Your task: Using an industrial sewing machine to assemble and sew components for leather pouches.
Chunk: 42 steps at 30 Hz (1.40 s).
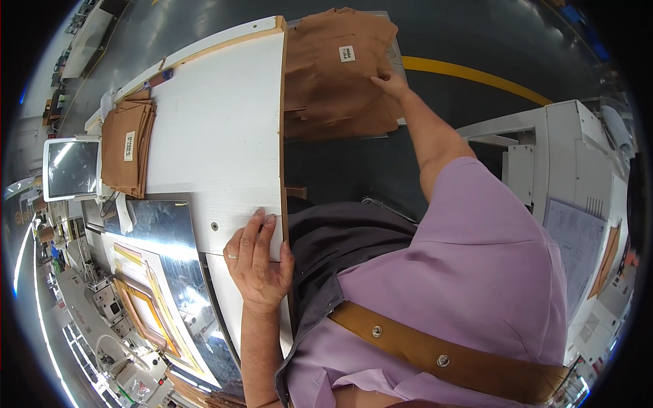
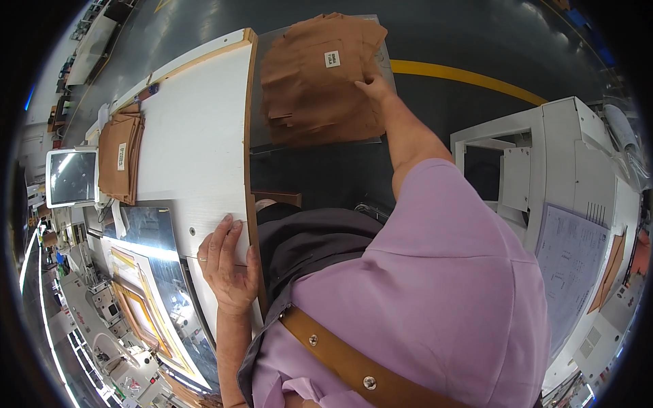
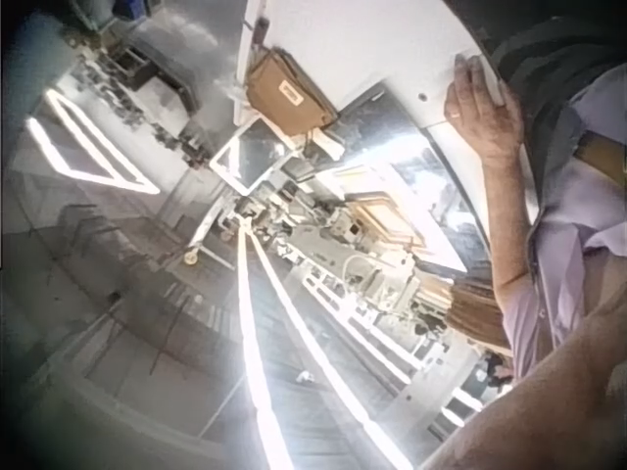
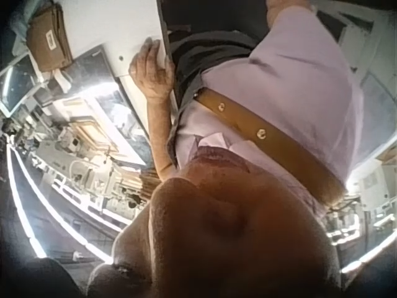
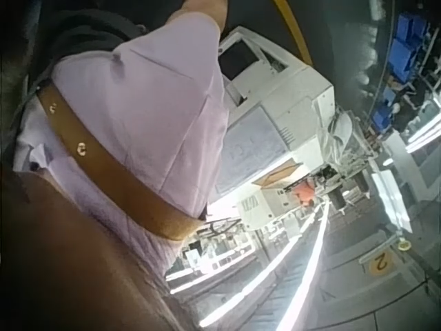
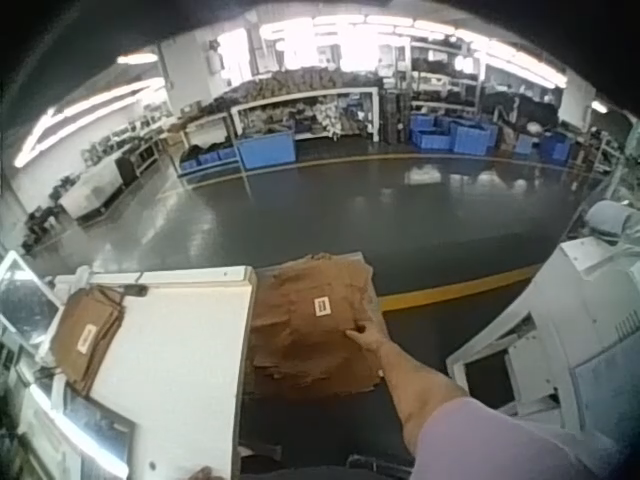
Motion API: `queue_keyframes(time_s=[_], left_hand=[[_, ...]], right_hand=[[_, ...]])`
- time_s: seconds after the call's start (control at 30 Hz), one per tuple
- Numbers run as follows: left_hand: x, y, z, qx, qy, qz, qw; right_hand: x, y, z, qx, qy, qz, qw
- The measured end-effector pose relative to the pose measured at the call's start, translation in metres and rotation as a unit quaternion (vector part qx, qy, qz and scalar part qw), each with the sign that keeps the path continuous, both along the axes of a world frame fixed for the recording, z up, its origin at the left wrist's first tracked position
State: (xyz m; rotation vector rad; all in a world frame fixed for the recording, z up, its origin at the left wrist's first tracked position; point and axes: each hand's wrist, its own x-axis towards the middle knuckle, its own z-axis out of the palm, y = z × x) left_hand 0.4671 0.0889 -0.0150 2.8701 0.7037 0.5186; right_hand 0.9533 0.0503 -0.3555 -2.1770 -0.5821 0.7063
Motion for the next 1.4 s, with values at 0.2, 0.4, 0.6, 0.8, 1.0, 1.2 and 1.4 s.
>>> queue_keyframes(time_s=[0.2,0.4,0.6,0.8,1.0,1.2,1.4], left_hand=[[0.000,-0.001,-0.001,0.000,-0.005,0.003,1.000],[0.000,0.000,0.000,-0.008,-0.006,0.005,1.000],[0.002,-0.001,0.004,-0.017,-0.004,0.002,1.000],[0.002,-0.002,0.005,-0.015,-0.009,0.004,1.000],[-0.001,0.000,0.002,-0.032,-0.039,-0.001,0.999],[-0.004,0.001,0.000,-0.009,-0.074,-0.010,0.997],[-0.009,-0.002,-0.002,-0.010,-0.080,-0.011,0.997]], right_hand=[[-0.044,0.025,0.002,-0.133,-0.012,-0.147,0.980],[-0.046,0.038,0.009,-0.150,-0.020,-0.151,0.977],[-0.036,0.042,0.030,-0.097,0.272,-0.027,0.957],[-0.064,-0.029,0.015,-0.015,0.319,-0.062,0.946],[-0.044,-0.057,-0.038,-0.053,0.096,-0.101,0.989],[-0.018,0.067,0.166,0.283,-0.088,0.014,0.955],[-0.186,0.203,0.359,0.381,-0.183,0.289,0.859]])
